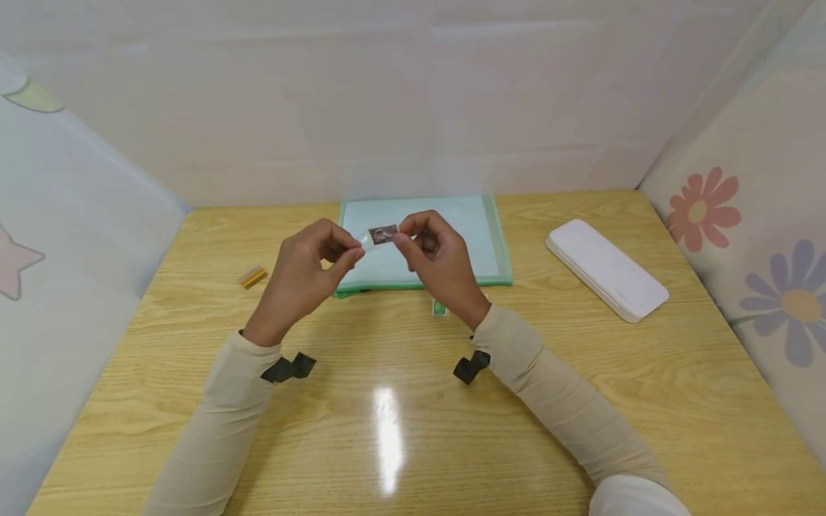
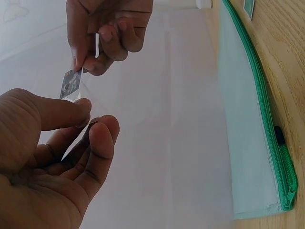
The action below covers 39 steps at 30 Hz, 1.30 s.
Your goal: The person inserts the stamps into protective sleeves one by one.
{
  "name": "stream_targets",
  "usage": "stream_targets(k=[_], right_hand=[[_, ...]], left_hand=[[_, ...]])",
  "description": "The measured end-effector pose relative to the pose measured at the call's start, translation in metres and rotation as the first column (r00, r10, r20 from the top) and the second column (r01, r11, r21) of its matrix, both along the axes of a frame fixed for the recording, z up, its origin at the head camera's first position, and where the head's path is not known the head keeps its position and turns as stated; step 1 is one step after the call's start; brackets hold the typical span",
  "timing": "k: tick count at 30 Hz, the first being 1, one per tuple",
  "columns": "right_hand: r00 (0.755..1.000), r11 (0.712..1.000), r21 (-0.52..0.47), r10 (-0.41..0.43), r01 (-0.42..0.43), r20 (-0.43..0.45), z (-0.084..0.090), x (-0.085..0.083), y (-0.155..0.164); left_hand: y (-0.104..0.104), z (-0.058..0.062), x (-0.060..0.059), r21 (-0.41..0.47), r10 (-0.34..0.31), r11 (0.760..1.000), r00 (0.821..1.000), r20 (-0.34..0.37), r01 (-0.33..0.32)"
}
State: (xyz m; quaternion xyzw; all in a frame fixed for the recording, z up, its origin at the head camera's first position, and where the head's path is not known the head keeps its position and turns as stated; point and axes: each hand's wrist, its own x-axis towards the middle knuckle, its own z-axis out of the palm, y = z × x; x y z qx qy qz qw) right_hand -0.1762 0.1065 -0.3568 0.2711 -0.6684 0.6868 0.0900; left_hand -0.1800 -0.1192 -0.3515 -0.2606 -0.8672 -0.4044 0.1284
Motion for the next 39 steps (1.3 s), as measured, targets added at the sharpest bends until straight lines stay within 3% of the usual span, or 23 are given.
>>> stream_targets(k=[10, 23, 33, 39], right_hand=[[0.999, 0.999, 0.050, -0.009, 0.011, -0.031, 0.002, 0.000, 0.002], [0.994, 0.990, 0.138, -0.004, 0.019, -0.105, 0.006, -0.001, 0.006], [0.984, 0.973, 0.219, -0.027, 0.066, -0.178, 0.014, 0.001, 0.006], [0.984, 0.965, 0.253, -0.027, 0.072, -0.176, 0.017, 0.001, 0.006]], left_hand=[[0.001, 0.002, 0.001, 0.006, -0.002, 1.000, 1.000, -0.008, 0.002], [0.002, 0.003, 0.003, -0.001, -0.001, 1.000, 0.999, 0.035, 0.001], [0.002, 0.000, 0.002, -0.021, -0.025, 0.999, 0.999, 0.027, 0.025], [0.002, 0.000, 0.002, -0.029, -0.034, 0.999, 0.999, 0.029, 0.035]])
